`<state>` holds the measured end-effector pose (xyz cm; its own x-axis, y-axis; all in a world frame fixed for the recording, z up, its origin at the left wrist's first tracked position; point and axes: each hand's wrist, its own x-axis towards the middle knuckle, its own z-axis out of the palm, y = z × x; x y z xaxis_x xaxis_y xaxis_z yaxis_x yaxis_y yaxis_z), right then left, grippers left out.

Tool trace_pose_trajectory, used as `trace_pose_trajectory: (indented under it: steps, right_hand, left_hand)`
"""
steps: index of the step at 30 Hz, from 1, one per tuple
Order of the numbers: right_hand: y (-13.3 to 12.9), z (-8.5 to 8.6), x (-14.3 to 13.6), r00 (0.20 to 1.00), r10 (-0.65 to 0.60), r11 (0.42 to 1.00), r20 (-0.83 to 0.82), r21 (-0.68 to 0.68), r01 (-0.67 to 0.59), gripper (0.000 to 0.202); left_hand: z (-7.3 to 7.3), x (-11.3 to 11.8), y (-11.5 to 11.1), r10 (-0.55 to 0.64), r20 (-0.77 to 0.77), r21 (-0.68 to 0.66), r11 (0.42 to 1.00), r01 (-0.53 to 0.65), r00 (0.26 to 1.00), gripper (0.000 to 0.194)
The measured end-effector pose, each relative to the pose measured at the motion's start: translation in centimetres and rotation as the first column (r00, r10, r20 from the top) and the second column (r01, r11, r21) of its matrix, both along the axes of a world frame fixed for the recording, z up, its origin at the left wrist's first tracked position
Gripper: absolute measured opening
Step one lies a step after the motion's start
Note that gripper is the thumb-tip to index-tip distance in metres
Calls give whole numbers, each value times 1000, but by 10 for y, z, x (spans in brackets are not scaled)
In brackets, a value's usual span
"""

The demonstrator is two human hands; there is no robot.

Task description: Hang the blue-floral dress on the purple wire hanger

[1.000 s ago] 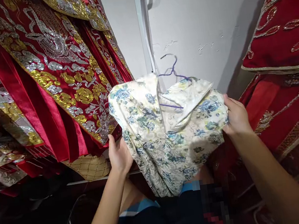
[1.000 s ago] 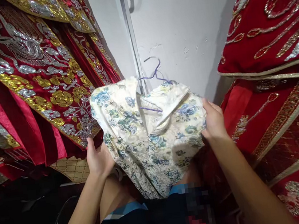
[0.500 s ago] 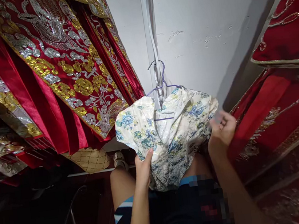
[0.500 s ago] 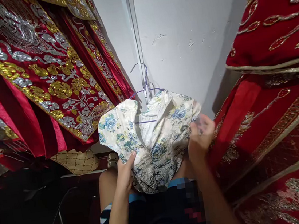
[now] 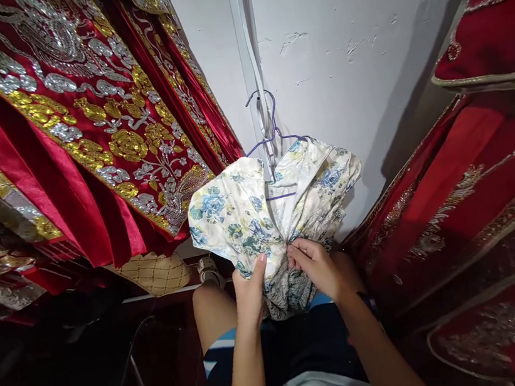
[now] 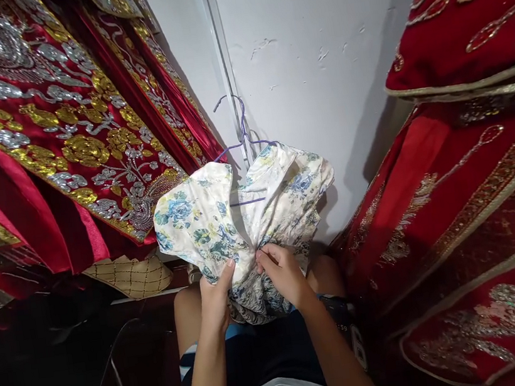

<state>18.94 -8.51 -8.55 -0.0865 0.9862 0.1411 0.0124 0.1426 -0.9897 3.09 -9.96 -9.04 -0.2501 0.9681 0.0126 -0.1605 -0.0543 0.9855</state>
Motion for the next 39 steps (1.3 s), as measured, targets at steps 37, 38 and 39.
trace_pose_trajectory:
  steps: [37, 38, 39]
  right_hand:
    - [73, 142, 21, 950, -119, 949, -289, 248, 194, 14]
    - [73, 139, 20, 950, -123, 948, -288, 249, 198, 14]
    - [72, 137, 20, 949, -128, 948, -288, 247, 202, 13]
  left_hand:
    - [31, 25, 41, -112, -963, 91, 724, 684, 246, 10]
    - [43, 22, 47, -76, -938, 184, 718, 671, 339, 10]
    - [57, 20, 53, -22, -894, 299, 714, 633, 448, 13]
